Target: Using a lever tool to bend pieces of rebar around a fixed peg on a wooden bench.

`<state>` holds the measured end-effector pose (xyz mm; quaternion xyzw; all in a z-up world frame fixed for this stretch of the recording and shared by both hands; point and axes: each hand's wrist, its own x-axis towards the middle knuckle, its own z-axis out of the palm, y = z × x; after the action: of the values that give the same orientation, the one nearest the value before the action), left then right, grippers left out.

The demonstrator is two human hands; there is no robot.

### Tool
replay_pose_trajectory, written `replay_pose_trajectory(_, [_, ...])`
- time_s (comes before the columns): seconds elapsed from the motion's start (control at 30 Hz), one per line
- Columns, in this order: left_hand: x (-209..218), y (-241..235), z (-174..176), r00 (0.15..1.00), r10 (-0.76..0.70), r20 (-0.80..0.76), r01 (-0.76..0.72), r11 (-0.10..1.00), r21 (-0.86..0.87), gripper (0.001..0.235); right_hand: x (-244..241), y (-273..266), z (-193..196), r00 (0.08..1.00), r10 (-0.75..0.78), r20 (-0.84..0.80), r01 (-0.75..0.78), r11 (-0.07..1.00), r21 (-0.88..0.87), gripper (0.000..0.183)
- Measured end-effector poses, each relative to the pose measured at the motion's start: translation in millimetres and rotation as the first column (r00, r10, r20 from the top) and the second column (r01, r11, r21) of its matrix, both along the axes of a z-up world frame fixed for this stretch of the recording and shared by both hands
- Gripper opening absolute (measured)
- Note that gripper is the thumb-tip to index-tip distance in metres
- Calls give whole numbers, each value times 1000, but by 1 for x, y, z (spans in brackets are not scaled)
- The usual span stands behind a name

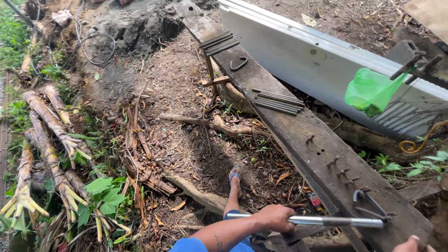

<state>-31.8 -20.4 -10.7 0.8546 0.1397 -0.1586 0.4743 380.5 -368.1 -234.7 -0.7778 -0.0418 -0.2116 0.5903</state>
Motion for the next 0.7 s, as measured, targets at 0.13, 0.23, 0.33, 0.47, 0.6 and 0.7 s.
replay_pose_trajectory(0.13, [-3, 19, 50, 983, 0, 185, -50, 962, 268, 30, -26, 2, 11, 996, -89, -24, 84, 986, -141, 39])
replay_pose_trajectory(0.23, [3, 34, 81, 921, -134, 367, -57, 883, 466, 24, -86, 25, 88, 981, -163, -107, 129, 955, -269, 37])
replay_pose_trajectory(0.33, [20, 43, 121, 890, -263, 372, 12, 830, 558, 19, -118, 35, 124, 949, -254, -186, 195, 938, -287, 40])
replay_pose_trajectory(0.47, [24, 47, 158, 984, -165, 73, 88, 794, 601, 29, -139, 62, 168, 922, -243, -303, 172, 955, -242, 45])
replay_pose_trajectory(0.6, [17, 42, 92, 994, -81, -79, 107, 896, 432, 34, -142, 65, 174, 933, -279, -227, 230, 948, -222, 43])
replay_pose_trajectory(0.7, [-2, 30, 51, 992, -19, -124, 55, 953, 298, 44, -148, 68, 179, 897, -300, -326, 219, 940, -262, 45])
